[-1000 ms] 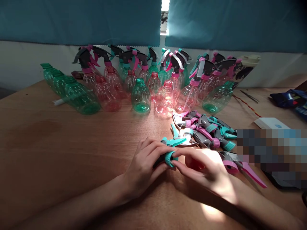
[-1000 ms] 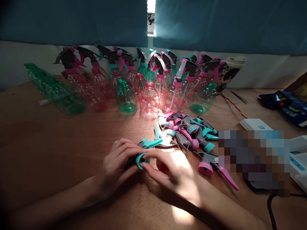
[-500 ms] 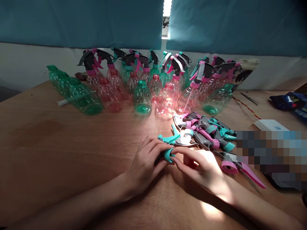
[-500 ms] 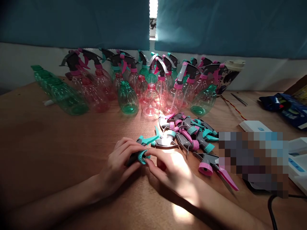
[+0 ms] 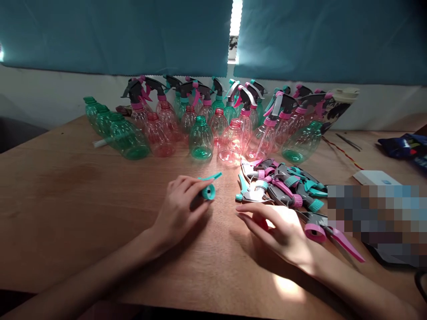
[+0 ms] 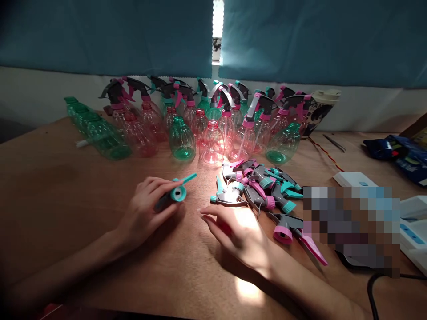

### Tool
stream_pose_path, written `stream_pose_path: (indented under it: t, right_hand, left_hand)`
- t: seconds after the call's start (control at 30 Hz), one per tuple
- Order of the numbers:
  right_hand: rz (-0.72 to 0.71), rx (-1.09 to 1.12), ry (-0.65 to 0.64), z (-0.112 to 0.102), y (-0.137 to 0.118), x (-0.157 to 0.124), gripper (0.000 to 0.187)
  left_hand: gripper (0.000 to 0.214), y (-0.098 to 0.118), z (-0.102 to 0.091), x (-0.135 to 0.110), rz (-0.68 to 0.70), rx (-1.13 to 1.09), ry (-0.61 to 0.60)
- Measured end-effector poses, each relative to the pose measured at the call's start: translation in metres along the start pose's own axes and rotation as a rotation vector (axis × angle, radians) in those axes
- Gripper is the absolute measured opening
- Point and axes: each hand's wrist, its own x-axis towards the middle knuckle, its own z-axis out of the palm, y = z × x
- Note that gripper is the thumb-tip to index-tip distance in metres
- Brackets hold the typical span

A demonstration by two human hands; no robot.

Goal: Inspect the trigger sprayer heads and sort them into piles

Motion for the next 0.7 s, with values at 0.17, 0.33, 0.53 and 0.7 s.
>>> stream_pose_path:
  t: [0.17,0.33,0.53,0.7]
  right_hand:
    - [0.055,-0.026,-0.074,0.009,-0.01,-0.002,0.015]
    - [0.023,-0.029,-0.201,0.008,-0.014,0.001,0.019]
    - [-0.061,0.061,-0.17,0.016,-0.009,0.0,0.017]
    - [-0.202,0.199,-0.116,0.02,-0.012,0.002,0.011]
  left_hand:
    - [0.032,-0.034,-0.03,-0.007,-0.119,0.253,-0.021]
    - [0.045,-0.053,-0.053,-0.013,-0.183,0.292,-0.154]
    - [0.032,-0.01,-0.031,0.016,-0.156,0.073,-0.097]
    - [0.026,0.031,0.027,0.067,0.048,-0.074,-0.227]
